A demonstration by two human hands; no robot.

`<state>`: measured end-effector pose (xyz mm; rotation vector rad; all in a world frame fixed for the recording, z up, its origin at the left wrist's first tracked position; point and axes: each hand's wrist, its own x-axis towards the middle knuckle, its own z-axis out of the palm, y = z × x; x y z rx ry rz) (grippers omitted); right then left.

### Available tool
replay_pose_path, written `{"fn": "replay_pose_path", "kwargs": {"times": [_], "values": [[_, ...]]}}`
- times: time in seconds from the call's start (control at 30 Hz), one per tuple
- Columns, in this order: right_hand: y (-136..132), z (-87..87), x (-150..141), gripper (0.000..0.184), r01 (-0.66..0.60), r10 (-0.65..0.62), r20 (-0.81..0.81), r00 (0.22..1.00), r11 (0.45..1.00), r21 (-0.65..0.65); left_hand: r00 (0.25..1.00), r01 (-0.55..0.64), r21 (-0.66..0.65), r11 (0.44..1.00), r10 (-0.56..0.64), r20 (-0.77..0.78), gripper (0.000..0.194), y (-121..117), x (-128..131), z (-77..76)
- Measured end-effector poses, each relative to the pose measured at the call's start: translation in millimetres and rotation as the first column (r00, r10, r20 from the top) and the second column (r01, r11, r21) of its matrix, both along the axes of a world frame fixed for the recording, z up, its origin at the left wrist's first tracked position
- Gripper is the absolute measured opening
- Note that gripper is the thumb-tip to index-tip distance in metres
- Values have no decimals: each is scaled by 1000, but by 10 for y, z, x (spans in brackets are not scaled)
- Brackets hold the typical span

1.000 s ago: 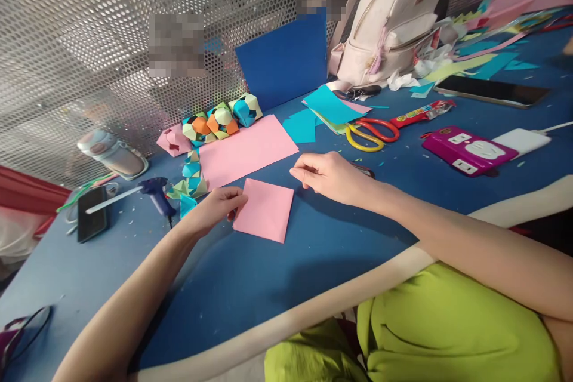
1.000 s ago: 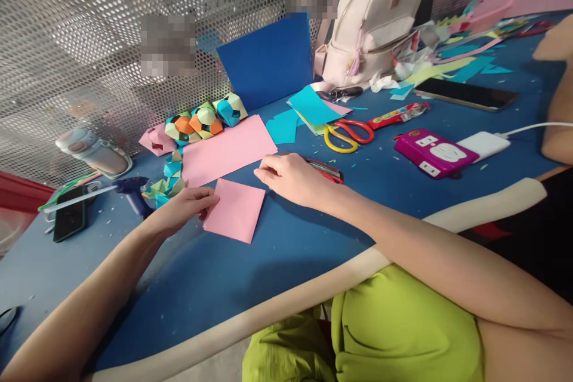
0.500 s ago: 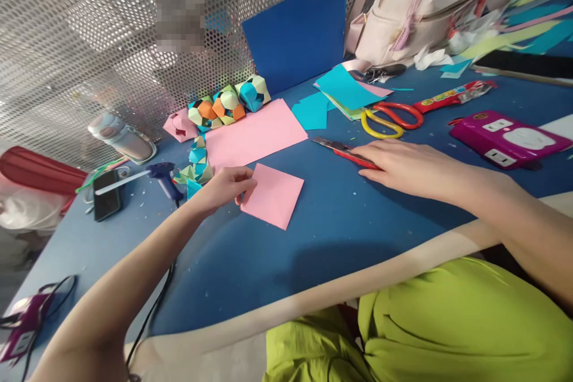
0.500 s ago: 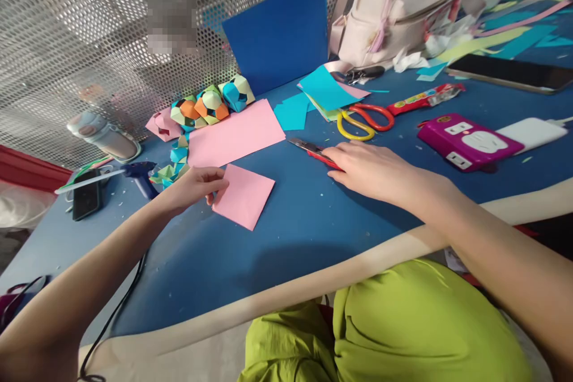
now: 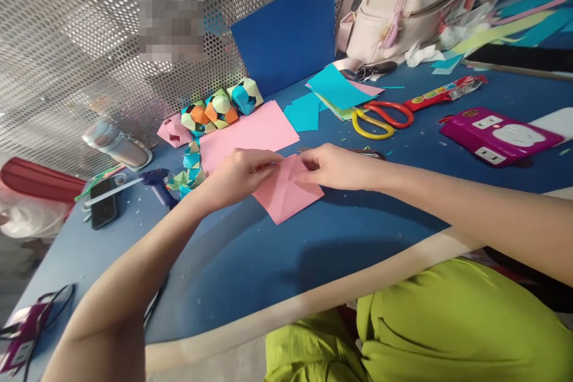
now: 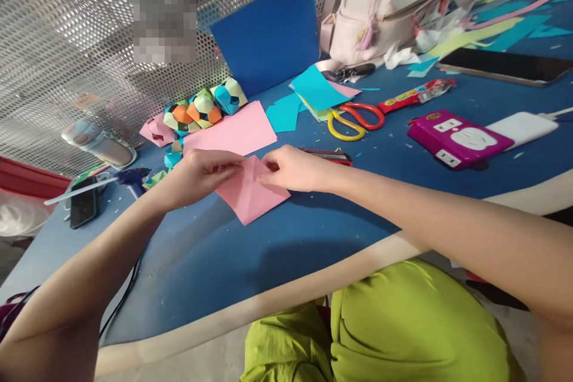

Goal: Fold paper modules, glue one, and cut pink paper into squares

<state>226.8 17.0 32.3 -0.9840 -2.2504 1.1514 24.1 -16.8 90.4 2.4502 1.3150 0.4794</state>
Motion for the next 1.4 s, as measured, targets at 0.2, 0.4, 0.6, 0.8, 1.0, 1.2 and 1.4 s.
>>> {"fn": "replay_pose_path", "kwargs": {"times": [0.2,0.4,0.6,0.8,1.0,1.2,1.4], "values": [[30,-215,-87,24,89,-149,-351,925,979,-181,893,-285,79,955,235,384,39,-94,-135,-12],[-2,-291,-174,25,100,-153,-363,919,982,-162,606,-302,-355,885,466,645,37,-208,-357,-539],[-48,-241,-256,28,62,-105,-308,945,987,-145,614,-374,-365,853,522,592,31,-360,-277,-730],[-72,-142,-213,30,113,-123,-303,945,992,-51,598,-370,-407,835,549,584,30,-409,-268,-674],[-99,-80,-203,32,149,-130,-254,958,987,54,665,-419,-350,838,546,510,35,-416,-276,-583],[-101,-88,-181,34,155,-141,-237,961,987,42,713,-376,-462,803,570,409,32,-409,-324,-488],[-76,-99,-162,33,136,-133,-254,958,991,-7,530,-165,-605,779,587,612,31,-432,-273,-543]]}}
